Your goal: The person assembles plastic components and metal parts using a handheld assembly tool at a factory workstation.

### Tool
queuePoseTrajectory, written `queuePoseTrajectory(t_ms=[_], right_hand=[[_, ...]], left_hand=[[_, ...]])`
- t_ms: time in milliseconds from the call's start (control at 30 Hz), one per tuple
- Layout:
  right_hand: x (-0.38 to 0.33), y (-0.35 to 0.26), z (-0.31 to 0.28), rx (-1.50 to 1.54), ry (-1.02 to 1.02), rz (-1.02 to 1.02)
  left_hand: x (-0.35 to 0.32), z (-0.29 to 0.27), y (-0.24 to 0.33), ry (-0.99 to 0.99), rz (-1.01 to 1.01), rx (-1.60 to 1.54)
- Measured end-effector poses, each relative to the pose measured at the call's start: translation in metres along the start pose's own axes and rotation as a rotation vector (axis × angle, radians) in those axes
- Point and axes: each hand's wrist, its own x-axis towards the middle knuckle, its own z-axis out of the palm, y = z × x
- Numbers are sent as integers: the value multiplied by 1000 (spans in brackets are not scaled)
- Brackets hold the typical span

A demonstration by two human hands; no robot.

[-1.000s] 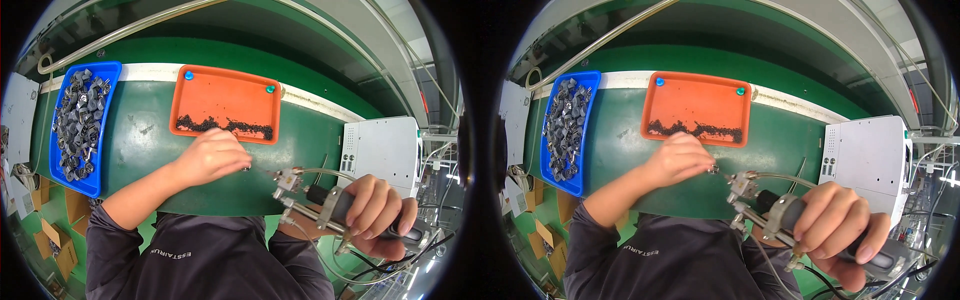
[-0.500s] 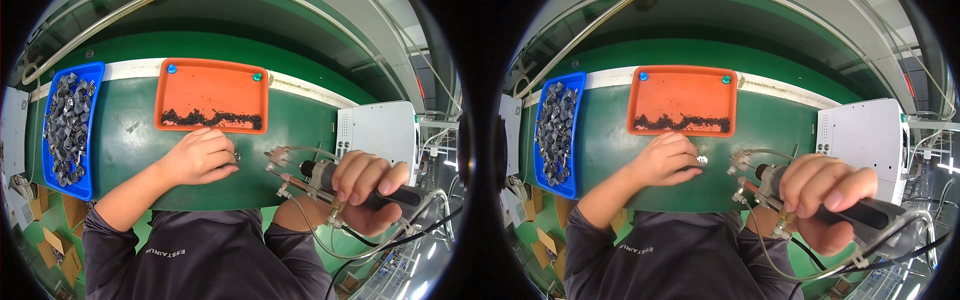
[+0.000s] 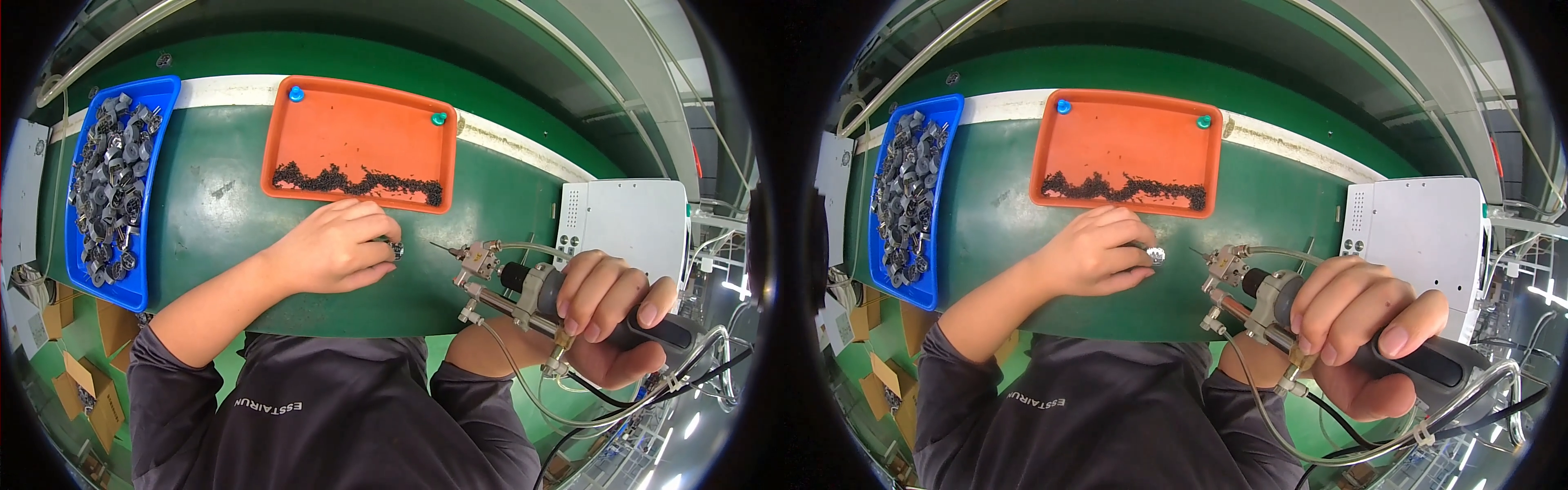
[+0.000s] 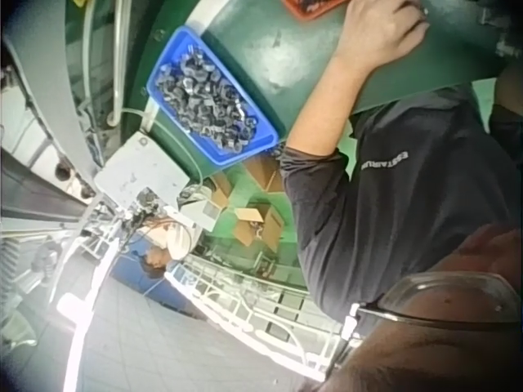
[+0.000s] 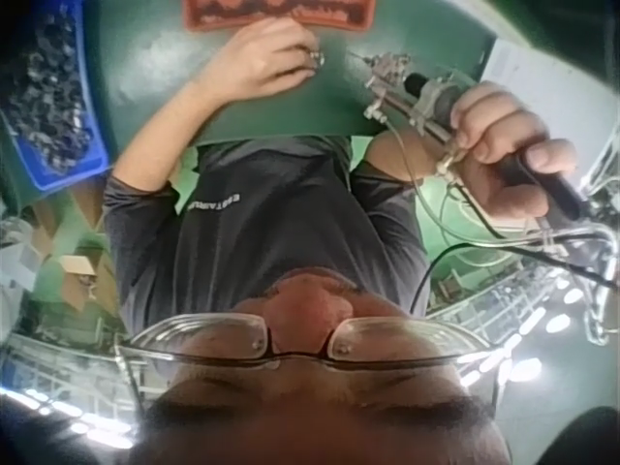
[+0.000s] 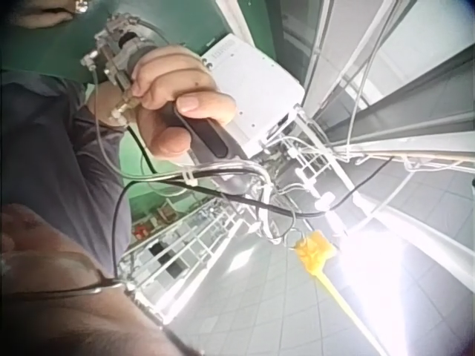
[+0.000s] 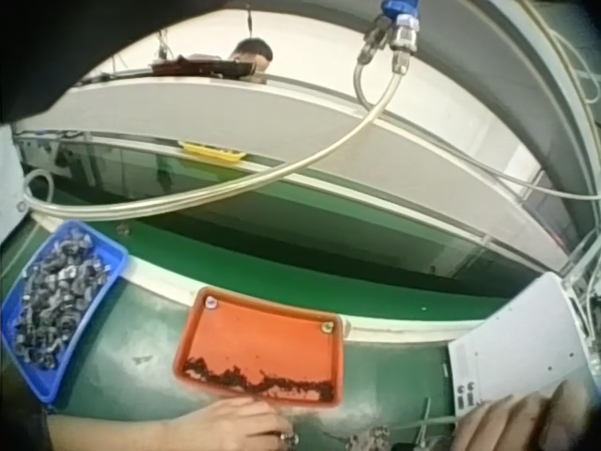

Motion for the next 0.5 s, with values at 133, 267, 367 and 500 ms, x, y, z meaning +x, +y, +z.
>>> queuePoseTrajectory(t_ms=[133, 267, 367, 500], right_hand=[[0, 11, 4, 82, -48, 2], [4, 18, 7, 166, -153, 88], [8, 23, 10, 119, -243, 130], [8, 25, 10, 118, -249, 122]], left_hand=[[0, 2, 0, -16, -18, 2], [-2, 4, -2, -17, -12, 34], [-2, 4, -3, -58, -3, 49], [-1, 7, -2, -46, 3, 73]])
